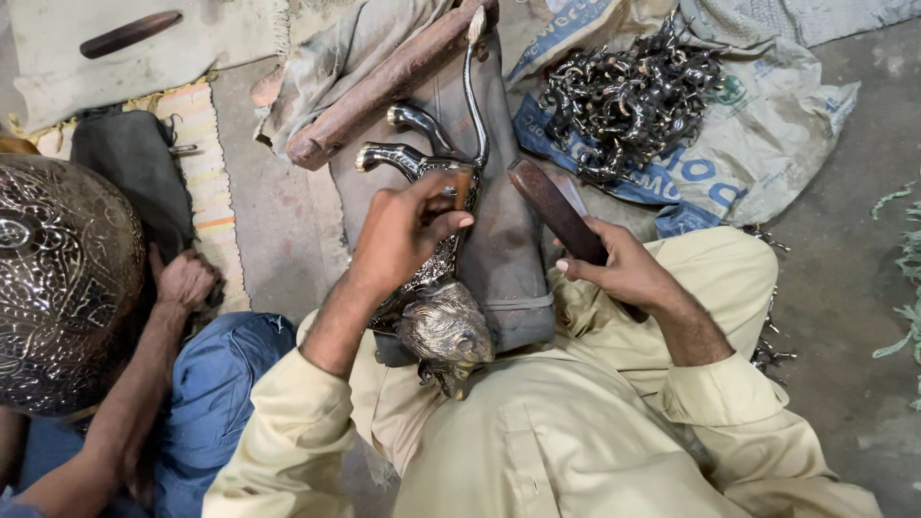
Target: The person sits on the floor and uses a hammer and chisel to shape and texture a metal lion figurine. They repeatedly strike the chisel against the figurine's body and tail while holding it steady with the other hand.
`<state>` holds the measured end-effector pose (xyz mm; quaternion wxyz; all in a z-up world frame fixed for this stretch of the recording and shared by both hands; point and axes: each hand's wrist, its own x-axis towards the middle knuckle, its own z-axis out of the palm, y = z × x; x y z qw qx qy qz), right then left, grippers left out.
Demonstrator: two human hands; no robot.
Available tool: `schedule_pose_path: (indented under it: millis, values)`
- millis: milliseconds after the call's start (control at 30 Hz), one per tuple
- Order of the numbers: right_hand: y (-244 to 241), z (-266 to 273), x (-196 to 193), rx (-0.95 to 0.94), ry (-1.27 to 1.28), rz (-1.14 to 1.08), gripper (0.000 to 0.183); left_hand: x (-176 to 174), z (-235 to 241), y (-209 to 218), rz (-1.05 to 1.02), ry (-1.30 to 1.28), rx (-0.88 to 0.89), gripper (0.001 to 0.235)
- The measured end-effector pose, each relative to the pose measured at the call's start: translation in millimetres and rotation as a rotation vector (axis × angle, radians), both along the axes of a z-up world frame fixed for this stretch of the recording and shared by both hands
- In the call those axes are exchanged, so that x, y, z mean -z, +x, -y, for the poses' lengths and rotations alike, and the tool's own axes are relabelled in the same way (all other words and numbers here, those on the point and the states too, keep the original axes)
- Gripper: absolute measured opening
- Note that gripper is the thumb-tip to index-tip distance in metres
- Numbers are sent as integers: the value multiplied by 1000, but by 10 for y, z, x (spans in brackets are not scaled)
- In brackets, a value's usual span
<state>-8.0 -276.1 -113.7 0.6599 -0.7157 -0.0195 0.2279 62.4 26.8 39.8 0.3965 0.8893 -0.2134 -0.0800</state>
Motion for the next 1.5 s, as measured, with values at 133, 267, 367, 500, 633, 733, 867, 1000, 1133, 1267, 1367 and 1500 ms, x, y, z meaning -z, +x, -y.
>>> schedule_pose_path:
  millis: [133,267,367,500,633,733,867,1000,1133,1267,1367,1500]
  values:
    - [-47,6,12,30,-14,20,34,-10,101,127,90,156,202,42]
    - [-63,-3,-23,45,-35,75,35,24,163,220,61,307,294,40]
    - [-74,-49,-98,108,-164,-12,39,51,192,261,156,342,374,45]
    - [-80,-132,-216,346,-269,330,37,61,233,308,151,437,412,46]
    - [-71,-102,-321,390,-544,614,46,68,226,288,140,467,419,45]
    - [-62,-55,-378,363,-592,585,51,65,230,292,149,472,422,44]
    - [-53,-27,-417,293,-635,520,47,71,215,293,160,450,415,43]
    - [-41,-38,-403,316,-582,639,51,77,204,297,144,456,424,42]
    - [-44,-46,-356,375,-560,440,47,83,217,330,145,454,446,40]
    - [-69,-54,-303,333,-614,636,43,88,196,307,159,418,445,35]
    - [-41,-36,-264,411,-619,298,56,67,224,361,127,457,451,41]
    - [-95,-14,-194,370,-684,514,52,74,211,329,122,432,469,39]
